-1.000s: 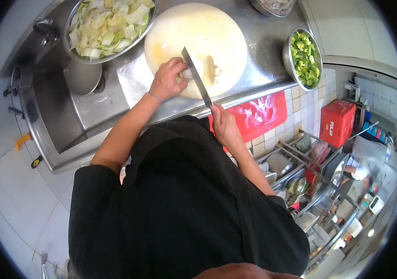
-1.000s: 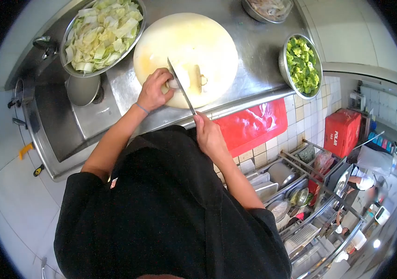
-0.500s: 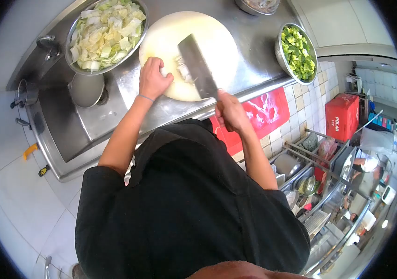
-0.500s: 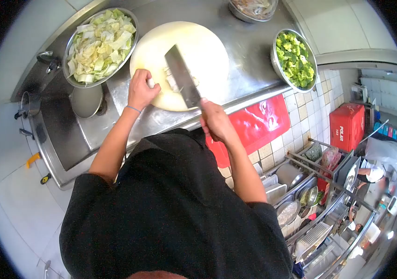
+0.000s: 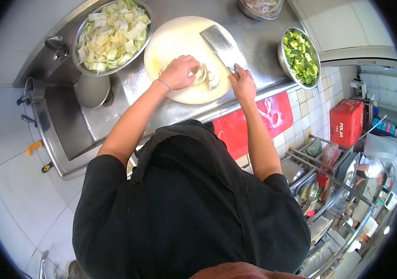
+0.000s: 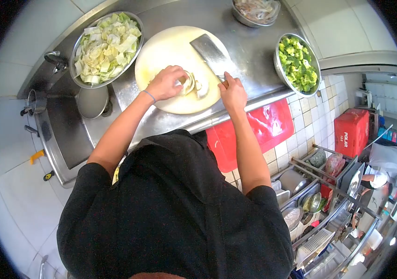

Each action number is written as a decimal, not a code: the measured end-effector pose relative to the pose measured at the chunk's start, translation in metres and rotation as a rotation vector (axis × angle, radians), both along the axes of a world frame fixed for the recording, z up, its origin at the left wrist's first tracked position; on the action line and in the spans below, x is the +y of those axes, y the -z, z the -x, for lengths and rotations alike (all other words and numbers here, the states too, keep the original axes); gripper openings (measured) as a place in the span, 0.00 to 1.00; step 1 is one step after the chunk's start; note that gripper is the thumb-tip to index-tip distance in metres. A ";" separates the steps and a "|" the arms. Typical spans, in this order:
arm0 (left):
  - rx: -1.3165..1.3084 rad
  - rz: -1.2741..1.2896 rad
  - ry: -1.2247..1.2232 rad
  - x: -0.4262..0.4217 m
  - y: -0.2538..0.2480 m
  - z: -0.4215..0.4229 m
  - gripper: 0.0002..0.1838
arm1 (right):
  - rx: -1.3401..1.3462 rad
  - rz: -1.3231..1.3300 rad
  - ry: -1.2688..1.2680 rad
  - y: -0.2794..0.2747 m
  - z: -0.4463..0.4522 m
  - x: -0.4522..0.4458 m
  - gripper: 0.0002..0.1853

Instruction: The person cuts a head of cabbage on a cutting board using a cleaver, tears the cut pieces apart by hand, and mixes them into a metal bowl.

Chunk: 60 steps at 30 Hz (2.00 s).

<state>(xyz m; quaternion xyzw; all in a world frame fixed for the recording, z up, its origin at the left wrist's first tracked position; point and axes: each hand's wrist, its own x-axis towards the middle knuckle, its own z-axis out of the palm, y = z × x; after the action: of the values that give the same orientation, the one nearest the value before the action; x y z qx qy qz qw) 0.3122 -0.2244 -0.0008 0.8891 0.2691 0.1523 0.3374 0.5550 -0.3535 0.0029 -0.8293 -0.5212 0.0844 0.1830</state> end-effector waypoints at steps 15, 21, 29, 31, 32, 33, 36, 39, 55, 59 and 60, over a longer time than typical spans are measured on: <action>0.264 -0.044 -0.072 -0.002 -0.006 0.014 0.16 | 0.296 0.128 -0.158 -0.028 0.097 -0.013 0.18; 0.139 -0.147 -0.294 0.030 0.007 -0.017 0.15 | 0.217 0.213 -0.112 -0.018 0.110 0.005 0.26; 0.223 0.234 -0.152 0.051 0.016 -0.027 0.14 | 0.537 0.140 0.002 0.012 0.103 0.029 0.23; 0.203 0.312 -0.221 0.052 0.013 -0.019 0.14 | 0.638 0.151 -0.011 0.009 0.099 0.030 0.22; 0.191 0.352 -0.250 0.053 0.011 -0.016 0.14 | 0.669 0.154 0.013 0.007 0.101 0.031 0.22; 0.092 0.379 -0.228 0.054 0.011 -0.010 0.15 | 0.699 0.158 0.040 0.004 0.102 0.032 0.22; 0.075 0.312 -0.282 0.056 0.007 0.000 0.15 | 0.717 0.185 0.113 -0.001 0.105 0.040 0.19; -0.255 0.262 -0.577 0.059 -0.010 0.043 0.15 | 0.660 0.179 0.086 0.007 0.106 0.047 0.16; -0.622 0.049 -1.056 0.013 -0.009 0.164 0.14 | 0.754 -0.038 -0.174 -0.098 0.156 0.121 0.24; -0.391 -0.015 -0.651 -0.042 0.014 0.131 0.24 | 0.852 -0.028 -0.346 -0.144 0.158 0.156 0.27; -0.336 -0.055 -0.560 -0.050 0.014 0.124 0.32 | 0.748 -0.084 -0.345 -0.141 0.147 0.156 0.27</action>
<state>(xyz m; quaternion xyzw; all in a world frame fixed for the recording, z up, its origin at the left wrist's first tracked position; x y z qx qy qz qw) 0.1883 -0.2743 -0.0146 0.7516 0.4397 0.3911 0.2981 0.4079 -0.1971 0.1443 -0.6335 -0.5532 0.3881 0.3768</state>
